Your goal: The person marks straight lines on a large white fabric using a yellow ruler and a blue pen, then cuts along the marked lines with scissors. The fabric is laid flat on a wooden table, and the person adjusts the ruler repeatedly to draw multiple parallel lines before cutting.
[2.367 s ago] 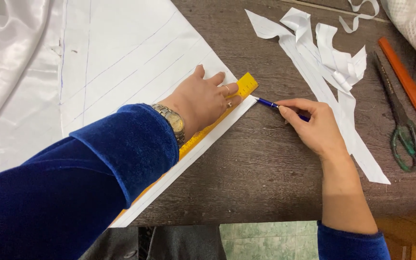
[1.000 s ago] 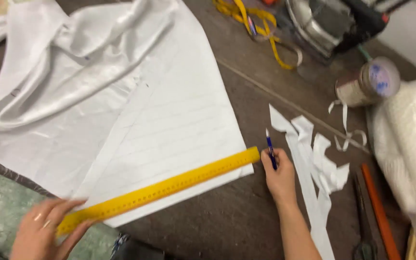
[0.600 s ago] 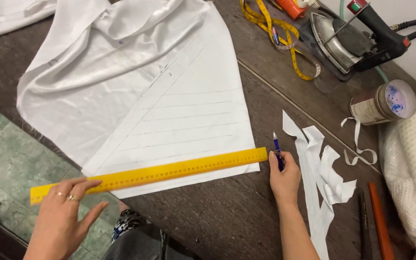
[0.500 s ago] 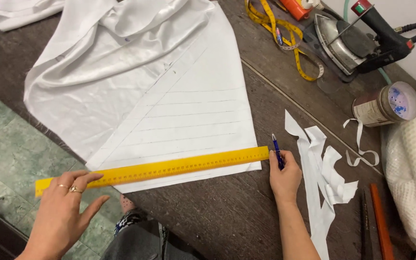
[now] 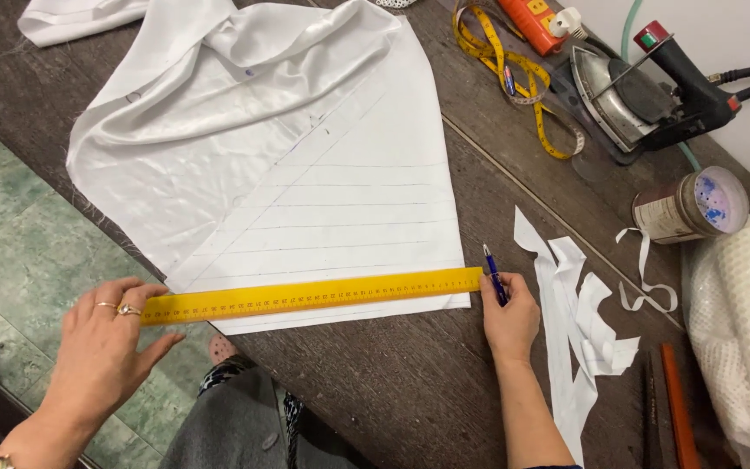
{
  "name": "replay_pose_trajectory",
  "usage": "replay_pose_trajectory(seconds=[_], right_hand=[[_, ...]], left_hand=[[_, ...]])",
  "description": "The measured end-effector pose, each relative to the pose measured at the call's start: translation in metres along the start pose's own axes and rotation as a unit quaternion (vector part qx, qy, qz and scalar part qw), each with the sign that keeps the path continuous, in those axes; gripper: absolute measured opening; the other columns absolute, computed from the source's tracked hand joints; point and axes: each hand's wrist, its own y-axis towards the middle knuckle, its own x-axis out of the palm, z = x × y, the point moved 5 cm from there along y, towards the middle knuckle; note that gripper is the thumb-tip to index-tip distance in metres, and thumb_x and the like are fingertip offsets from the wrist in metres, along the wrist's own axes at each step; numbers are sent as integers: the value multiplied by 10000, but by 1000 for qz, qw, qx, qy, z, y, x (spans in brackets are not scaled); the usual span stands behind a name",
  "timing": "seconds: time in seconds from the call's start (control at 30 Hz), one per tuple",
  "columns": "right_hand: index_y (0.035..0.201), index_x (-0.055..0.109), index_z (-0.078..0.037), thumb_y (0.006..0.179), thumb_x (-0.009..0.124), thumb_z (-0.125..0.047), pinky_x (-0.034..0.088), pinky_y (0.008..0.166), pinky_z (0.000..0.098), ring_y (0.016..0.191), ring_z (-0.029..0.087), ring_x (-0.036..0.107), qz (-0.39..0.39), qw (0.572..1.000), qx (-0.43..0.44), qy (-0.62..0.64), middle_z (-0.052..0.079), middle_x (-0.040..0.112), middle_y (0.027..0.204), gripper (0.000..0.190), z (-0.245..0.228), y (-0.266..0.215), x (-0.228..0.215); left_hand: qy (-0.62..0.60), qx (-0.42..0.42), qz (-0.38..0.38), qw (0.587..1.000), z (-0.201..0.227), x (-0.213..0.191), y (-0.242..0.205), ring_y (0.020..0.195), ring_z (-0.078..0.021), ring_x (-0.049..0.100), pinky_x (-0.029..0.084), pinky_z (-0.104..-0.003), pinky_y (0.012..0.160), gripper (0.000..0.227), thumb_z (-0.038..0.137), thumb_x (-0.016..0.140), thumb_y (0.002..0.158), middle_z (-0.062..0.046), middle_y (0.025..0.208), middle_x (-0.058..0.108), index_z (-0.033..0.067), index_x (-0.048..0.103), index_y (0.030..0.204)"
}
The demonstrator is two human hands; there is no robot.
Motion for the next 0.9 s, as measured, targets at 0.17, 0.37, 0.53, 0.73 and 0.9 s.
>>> replay_pose_trajectory(seconds=[0.17, 0.37, 0.53, 0.73, 0.9], right_hand=[[942, 651, -147, 889, 634, -383, 446, 662, 346, 802, 163, 626, -35, 999, 35, 10, 0, 704, 875, 243, -6, 4, -4], [957, 651, -94, 901, 638, -321, 453, 675, 312, 829, 159, 626, -65, 996, 48, 35, 43, 708, 924, 234, -11, 3, -4], [973, 672, -87, 886, 654, -253, 477, 758, 275, 897, 143, 641, -74, 992, 59, 82, 46, 717, 973, 188, -2, 4, -1], [903, 676, -50, 863, 677, -233, 436, 692, 262, 748, 128, 580, -73, 992, 19, 105, 48, 672, 806, 187, 0, 11, -1], [955, 681, -34, 907, 653, -207, 449, 676, 255, 818, 136, 594, -111, 983, 104, 100, 74, 677, 905, 182, -14, 9, -4]], left_hand=[[8, -8, 0, 1000, 3, 5, 5, 1083, -293, 547, 462, -450, 908, 623, 496, 683, 706, -2, 1254, 520, 237, 534, 1253], [-18, -15, -3, 1000, -5, 11, 5, 1050, -293, 565, 461, -449, 903, 581, 457, 724, 686, -5, 1184, 537, 225, 564, 1194], [-46, -17, 4, 999, -7, 19, -2, 1139, -284, 548, 429, -450, 951, 612, 459, 747, 649, 0, 1220, 560, 229, 573, 1189], [30, 17, 38, 999, -7, 18, -4, 970, -273, 583, 452, -404, 870, 559, 503, 669, 748, -12, 1145, 571, 206, 542, 1205], [-63, -14, -19, 998, -21, 24, 7, 1091, -258, 571, 402, -438, 986, 509, 382, 732, 710, -10, 1124, 570, 209, 583, 1165]])
